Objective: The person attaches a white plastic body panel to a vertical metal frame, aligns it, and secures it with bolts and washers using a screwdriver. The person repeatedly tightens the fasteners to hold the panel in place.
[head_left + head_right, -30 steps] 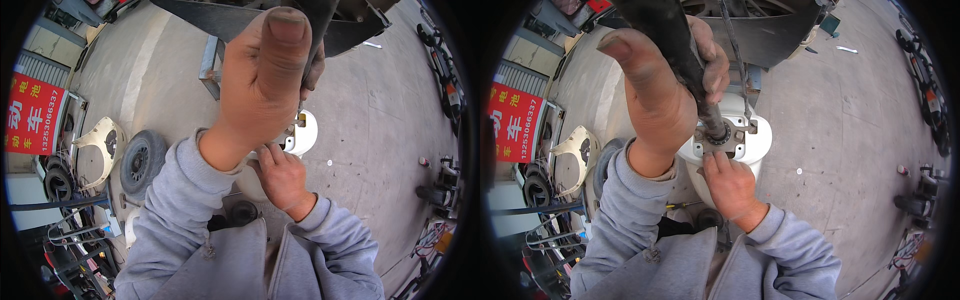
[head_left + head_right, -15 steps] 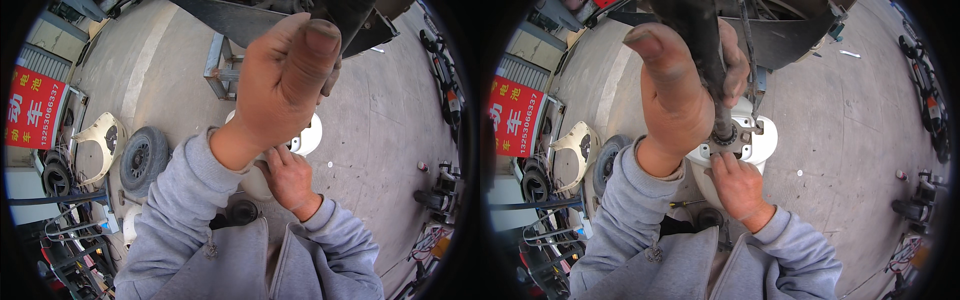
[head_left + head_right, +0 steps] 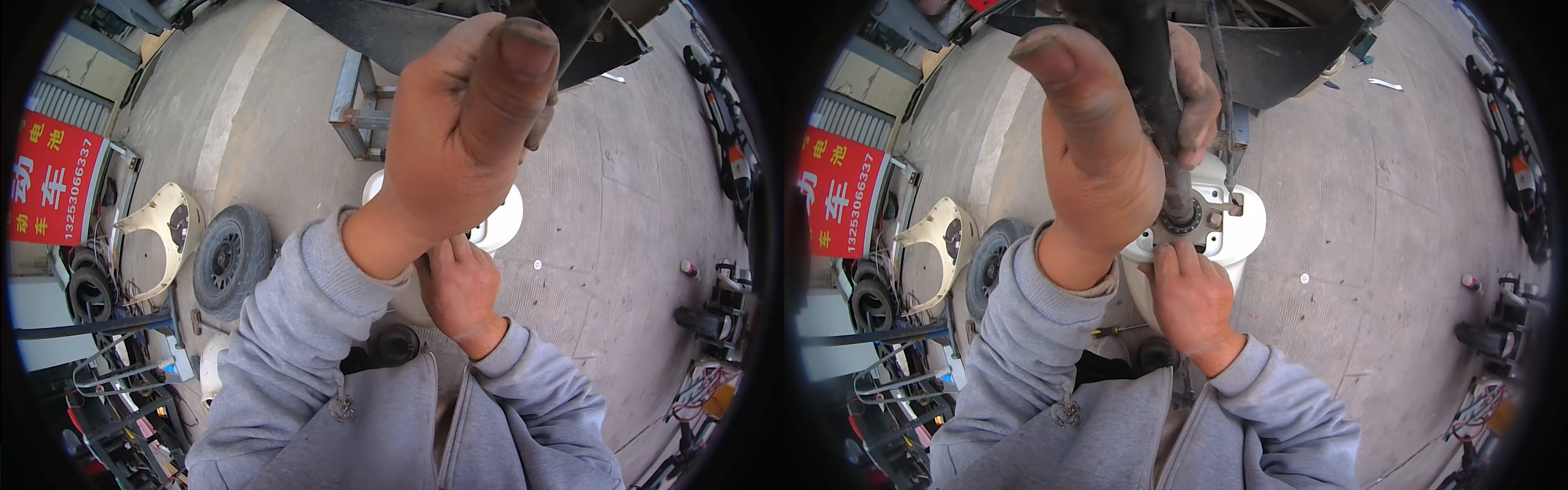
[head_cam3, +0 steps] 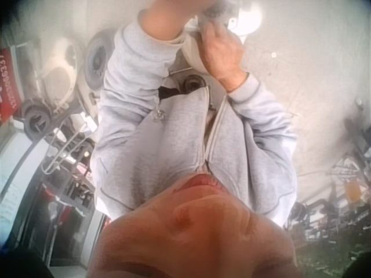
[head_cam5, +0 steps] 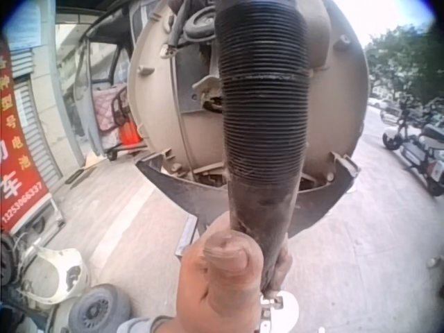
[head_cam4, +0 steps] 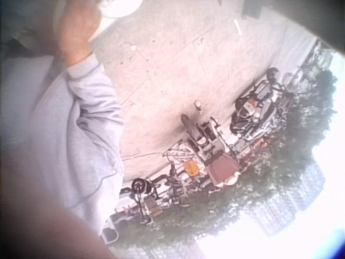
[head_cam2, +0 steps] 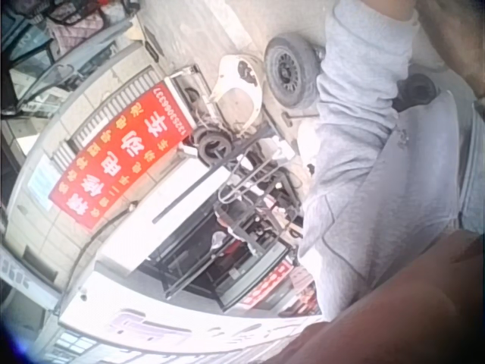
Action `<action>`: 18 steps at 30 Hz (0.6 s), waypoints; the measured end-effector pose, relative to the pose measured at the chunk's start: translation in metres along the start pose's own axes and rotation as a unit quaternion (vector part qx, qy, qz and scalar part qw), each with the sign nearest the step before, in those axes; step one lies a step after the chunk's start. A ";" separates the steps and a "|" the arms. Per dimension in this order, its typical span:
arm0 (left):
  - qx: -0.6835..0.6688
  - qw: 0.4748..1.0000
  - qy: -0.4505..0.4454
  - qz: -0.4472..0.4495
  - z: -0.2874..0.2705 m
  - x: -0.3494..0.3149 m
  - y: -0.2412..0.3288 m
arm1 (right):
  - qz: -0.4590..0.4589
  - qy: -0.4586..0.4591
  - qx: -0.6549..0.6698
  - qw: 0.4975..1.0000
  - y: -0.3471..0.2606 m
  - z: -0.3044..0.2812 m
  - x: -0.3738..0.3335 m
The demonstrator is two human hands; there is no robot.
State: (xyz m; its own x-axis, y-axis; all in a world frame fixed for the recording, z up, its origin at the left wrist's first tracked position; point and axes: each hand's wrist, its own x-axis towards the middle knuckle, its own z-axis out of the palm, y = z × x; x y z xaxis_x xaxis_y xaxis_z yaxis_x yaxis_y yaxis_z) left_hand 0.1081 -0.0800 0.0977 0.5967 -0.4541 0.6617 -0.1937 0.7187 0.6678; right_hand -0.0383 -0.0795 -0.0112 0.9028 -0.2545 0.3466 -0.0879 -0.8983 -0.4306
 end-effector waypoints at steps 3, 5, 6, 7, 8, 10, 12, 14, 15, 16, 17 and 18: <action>0.004 1.000 -0.004 -0.007 0.000 0.000 0.001 | 0.004 0.001 -0.007 1.000 -0.001 0.000 0.000; 0.005 1.000 -0.004 -0.012 -0.001 0.000 0.002 | 0.005 -0.002 -0.008 1.000 -0.001 0.000 0.000; 0.006 1.000 -0.004 -0.014 0.000 -0.001 0.002 | 0.005 -0.004 -0.007 1.000 0.000 -0.001 0.000; 0.008 1.000 -0.003 -0.016 -0.001 -0.001 0.002 | 0.007 -0.003 -0.007 1.000 0.000 -0.001 0.000; 0.009 1.000 -0.005 -0.018 -0.001 -0.001 0.003 | 0.005 -0.007 -0.006 1.000 0.000 -0.001 0.000; 0.013 1.000 -0.004 -0.021 -0.001 -0.001 0.003 | 0.010 -0.010 -0.005 1.000 0.000 -0.002 0.000; 0.018 1.000 -0.002 -0.026 -0.002 -0.002 0.003 | 0.009 -0.015 -0.007 1.000 -0.001 -0.002 -0.001; 0.024 0.999 0.000 -0.034 -0.003 -0.003 0.003 | 0.011 -0.016 -0.011 1.000 -0.001 -0.001 -0.001; 0.028 0.999 -0.001 -0.039 -0.003 -0.004 0.004 | 0.011 -0.014 -0.012 1.000 -0.001 -0.001 -0.002; 0.032 0.998 -0.001 -0.045 -0.004 -0.004 0.004 | 0.012 -0.012 -0.012 1.000 -0.001 -0.001 -0.002; 0.039 0.998 0.001 -0.052 -0.006 -0.005 0.006 | 0.010 -0.006 -0.010 1.000 -0.002 -0.001 -0.002; 0.043 0.997 0.001 -0.056 -0.007 -0.005 0.007 | 0.008 -0.001 -0.009 1.000 -0.002 0.000 -0.002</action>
State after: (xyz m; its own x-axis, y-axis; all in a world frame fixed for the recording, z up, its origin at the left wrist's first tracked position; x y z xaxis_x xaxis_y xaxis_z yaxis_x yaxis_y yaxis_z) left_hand 0.1092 -0.0692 0.0967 0.6201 -0.5283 0.5800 -0.1916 0.6149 0.7650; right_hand -0.0401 -0.0775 -0.0110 0.9019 -0.2680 0.3387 -0.1093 -0.9004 -0.4212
